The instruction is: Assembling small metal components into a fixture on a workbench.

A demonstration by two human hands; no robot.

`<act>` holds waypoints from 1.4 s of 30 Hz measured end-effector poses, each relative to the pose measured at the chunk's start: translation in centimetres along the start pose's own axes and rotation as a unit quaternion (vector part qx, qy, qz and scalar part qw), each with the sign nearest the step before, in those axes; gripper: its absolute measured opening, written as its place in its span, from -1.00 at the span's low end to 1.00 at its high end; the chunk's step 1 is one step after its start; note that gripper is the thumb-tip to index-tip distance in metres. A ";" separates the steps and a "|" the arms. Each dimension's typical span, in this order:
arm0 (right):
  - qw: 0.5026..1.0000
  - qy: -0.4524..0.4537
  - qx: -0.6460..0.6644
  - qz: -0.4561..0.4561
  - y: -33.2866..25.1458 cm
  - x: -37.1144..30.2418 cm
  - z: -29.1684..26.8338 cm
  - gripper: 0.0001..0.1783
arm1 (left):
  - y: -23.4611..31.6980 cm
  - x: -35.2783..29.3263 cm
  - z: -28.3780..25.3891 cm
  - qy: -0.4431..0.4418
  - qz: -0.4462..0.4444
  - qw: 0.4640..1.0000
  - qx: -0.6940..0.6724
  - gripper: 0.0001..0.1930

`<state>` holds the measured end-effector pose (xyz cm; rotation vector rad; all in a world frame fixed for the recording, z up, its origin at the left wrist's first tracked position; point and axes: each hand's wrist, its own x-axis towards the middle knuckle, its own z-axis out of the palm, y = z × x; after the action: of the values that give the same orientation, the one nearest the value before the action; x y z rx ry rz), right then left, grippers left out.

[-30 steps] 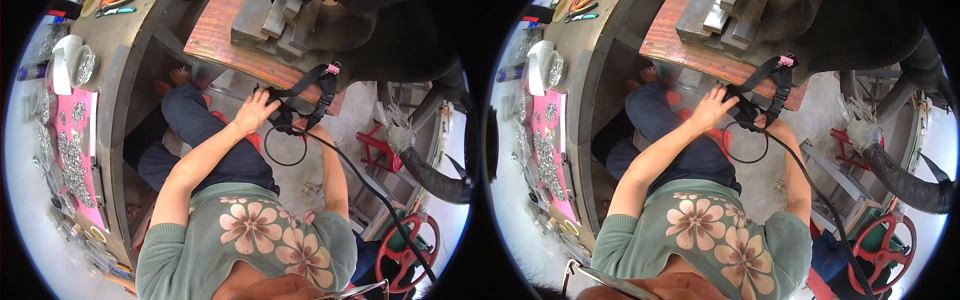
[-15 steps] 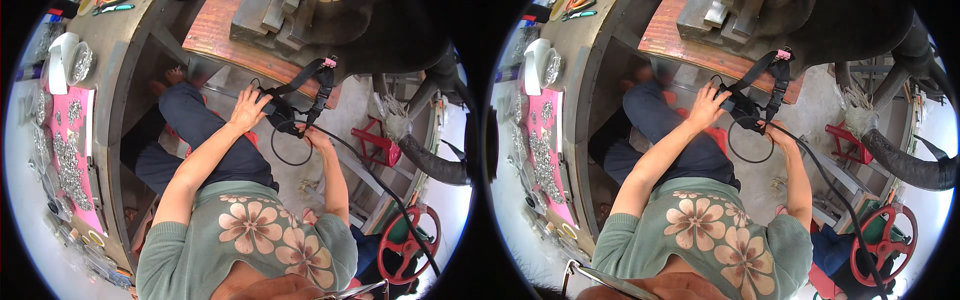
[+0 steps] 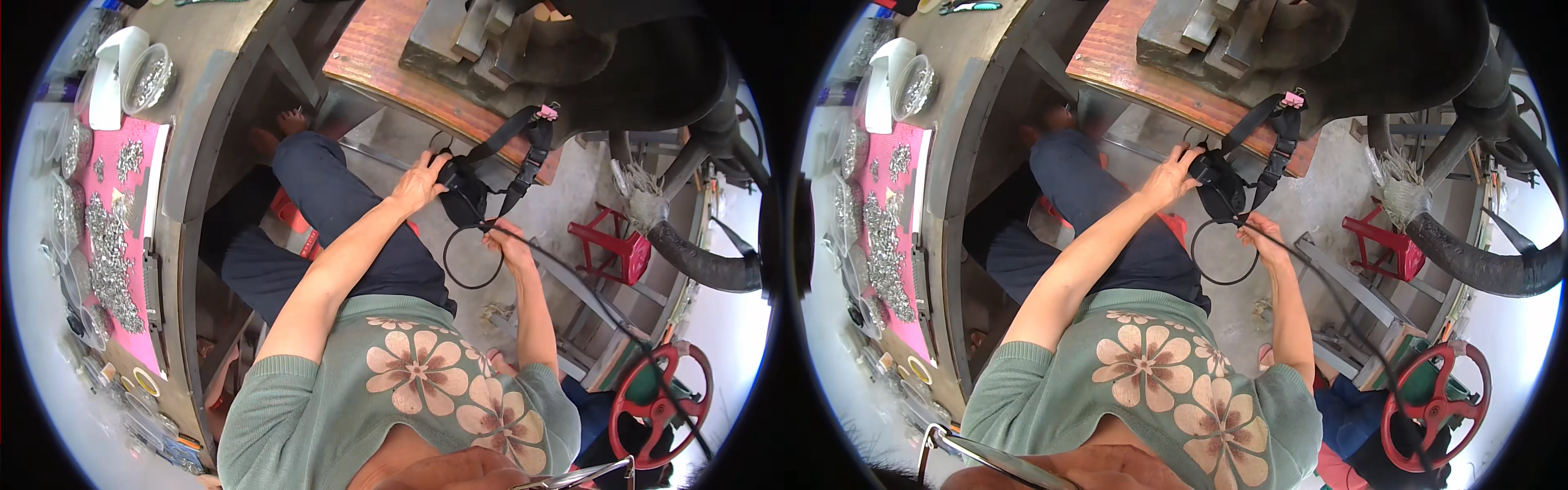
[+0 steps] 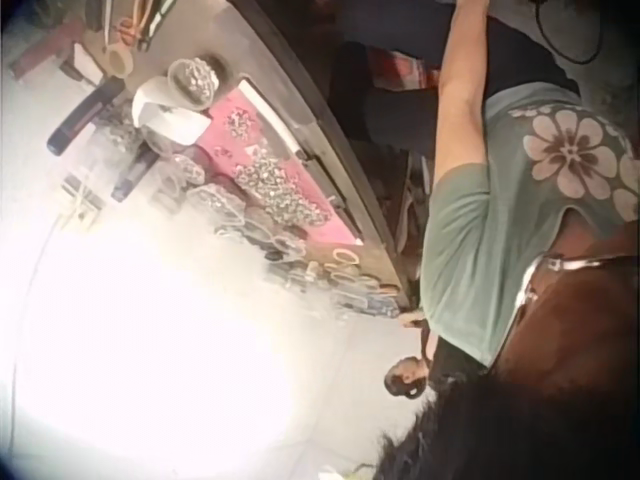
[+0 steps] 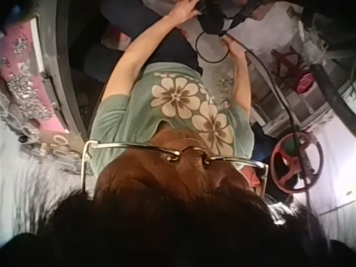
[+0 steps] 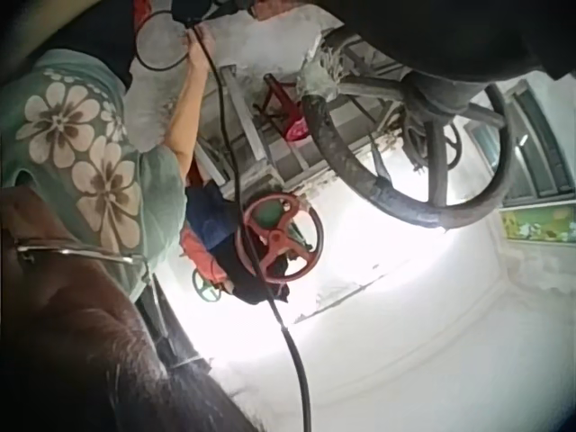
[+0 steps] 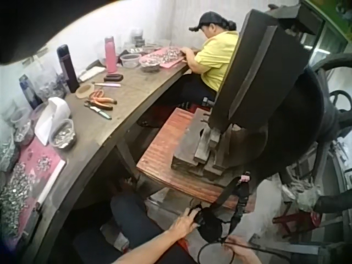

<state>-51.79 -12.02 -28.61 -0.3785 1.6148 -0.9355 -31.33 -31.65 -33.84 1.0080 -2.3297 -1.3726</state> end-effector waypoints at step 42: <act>0.980 0.116 -0.143 -0.080 -0.6 0.6 1.2 -0.82 | -2.8 -1.5 4.6 0.304 -0.271 0.761 -0.506 -0.68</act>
<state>-50.97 -13.24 -28.62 -0.6226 1.9646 -0.8929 -31.50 -28.44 -38.39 1.4221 -0.6055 -1.7635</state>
